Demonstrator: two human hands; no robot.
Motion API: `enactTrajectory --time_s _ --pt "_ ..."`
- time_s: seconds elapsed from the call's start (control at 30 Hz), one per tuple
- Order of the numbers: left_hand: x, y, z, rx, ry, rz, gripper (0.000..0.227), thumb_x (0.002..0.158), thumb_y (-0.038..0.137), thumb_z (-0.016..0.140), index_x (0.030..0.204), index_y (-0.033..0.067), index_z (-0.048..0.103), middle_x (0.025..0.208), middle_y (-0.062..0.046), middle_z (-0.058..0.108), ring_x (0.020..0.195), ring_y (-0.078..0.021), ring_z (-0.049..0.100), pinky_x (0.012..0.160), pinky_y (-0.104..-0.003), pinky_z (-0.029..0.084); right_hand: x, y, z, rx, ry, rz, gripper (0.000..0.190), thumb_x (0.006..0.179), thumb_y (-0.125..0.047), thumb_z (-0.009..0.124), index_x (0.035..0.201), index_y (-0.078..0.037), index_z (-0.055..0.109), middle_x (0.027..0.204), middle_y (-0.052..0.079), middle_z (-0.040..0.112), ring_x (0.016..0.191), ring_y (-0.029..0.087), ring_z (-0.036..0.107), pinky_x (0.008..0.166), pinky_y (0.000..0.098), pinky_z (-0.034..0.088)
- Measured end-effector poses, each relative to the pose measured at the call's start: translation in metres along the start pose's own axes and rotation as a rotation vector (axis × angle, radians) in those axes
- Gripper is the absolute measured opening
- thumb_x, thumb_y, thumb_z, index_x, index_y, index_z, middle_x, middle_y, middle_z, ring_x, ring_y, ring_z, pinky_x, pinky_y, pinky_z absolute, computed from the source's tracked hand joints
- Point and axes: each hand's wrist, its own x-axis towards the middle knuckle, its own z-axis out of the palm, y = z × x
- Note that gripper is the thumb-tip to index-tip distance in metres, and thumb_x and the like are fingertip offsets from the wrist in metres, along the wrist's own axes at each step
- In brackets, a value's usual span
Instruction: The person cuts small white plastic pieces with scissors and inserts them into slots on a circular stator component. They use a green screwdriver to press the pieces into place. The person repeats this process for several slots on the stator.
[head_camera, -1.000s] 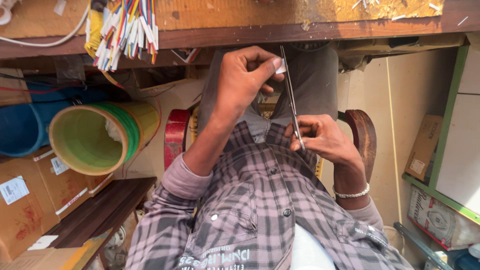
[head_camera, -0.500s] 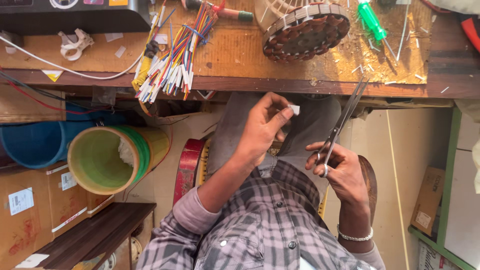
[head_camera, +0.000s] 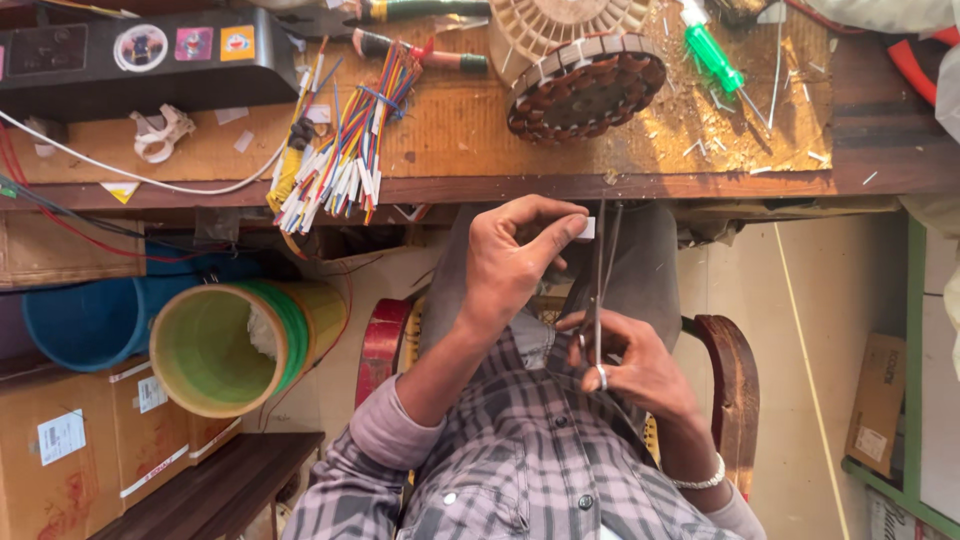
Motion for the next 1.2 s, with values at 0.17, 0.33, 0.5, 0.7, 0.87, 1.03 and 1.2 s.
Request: enactTrajectory --time_s 0.17,0.33,0.5,0.7,0.87,1.03,1.2 --pt "-0.003 -0.009 0.005 -0.068 0.008 0.004 0.015 0.098 0.013 0.073 0.106 0.0014 0.075 0.099 -0.004 0.078 0.086 -0.0058 0.072 0.065 -0.022 0.059 0.003 0.005 0.003 -0.085 0.007 -0.022 0.074 0.06 -0.044 0.094 0.116 -0.001 0.072 0.085 -0.001 0.066 0.079 0.007 0.061 0.069 0.0251 0.051" --pt "-0.007 -0.012 0.007 -0.243 -0.003 -0.03 0.023 0.096 0.009 0.071 0.119 0.0067 0.071 0.11 -0.002 0.077 0.095 -0.0064 0.072 0.071 -0.021 0.058 0.0 0.003 -0.003 -0.136 0.038 -0.024 0.067 0.061 -0.039 0.094 0.112 0.0 0.073 0.08 -0.001 0.066 0.073 0.007 0.06 0.064 0.0249 0.048" --pt "-0.016 -0.011 0.007 -0.296 -0.173 -0.147 0.018 0.096 0.004 0.07 0.113 0.0026 0.074 0.104 -0.006 0.078 0.091 -0.0107 0.075 0.063 -0.023 0.057 -0.005 -0.002 -0.013 -0.09 0.125 -0.027 0.068 0.061 -0.037 0.093 0.115 -0.001 0.071 0.079 -0.001 0.066 0.072 0.007 0.061 0.062 0.0245 0.049" --pt "-0.017 -0.007 0.0 -0.044 -0.126 0.007 0.011 0.098 0.003 0.072 0.108 0.0002 0.077 0.096 -0.006 0.079 0.088 -0.0082 0.072 0.073 -0.021 0.056 -0.007 0.004 -0.018 -0.073 0.072 -0.051 0.067 0.064 -0.036 0.093 0.116 0.0 0.07 0.08 -0.001 0.066 0.073 0.007 0.061 0.065 0.0238 0.05" --pt "-0.006 0.013 0.002 0.088 -0.046 0.089 0.013 0.094 0.006 0.074 0.105 0.0012 0.079 0.098 -0.006 0.08 0.091 -0.0073 0.072 0.082 -0.022 0.058 -0.006 -0.001 -0.014 -0.138 -0.024 -0.035 0.068 0.062 -0.038 0.094 0.114 0.0 0.071 0.077 -0.001 0.067 0.071 0.007 0.061 0.063 0.0227 0.049" --pt "-0.003 0.023 0.003 0.156 -0.032 0.154 0.013 0.093 0.007 0.073 0.103 0.0012 0.078 0.105 -0.012 0.08 0.111 -0.0095 0.071 0.086 -0.022 0.057 -0.008 -0.001 -0.017 -0.126 -0.047 0.024 0.069 0.06 -0.039 0.095 0.112 0.001 0.072 0.076 -0.001 0.065 0.069 0.006 0.059 0.058 0.0228 0.045" --pt "-0.008 0.022 0.001 0.262 -0.006 0.001 0.016 0.088 0.011 0.077 0.101 0.0023 0.08 0.124 -0.012 0.074 0.087 -0.0181 0.078 0.07 -0.027 0.058 -0.006 0.005 -0.015 -0.11 -0.05 -0.002 0.064 0.062 -0.036 0.095 0.109 0.001 0.072 0.077 -0.002 0.067 0.071 0.006 0.061 0.059 0.0226 0.048"
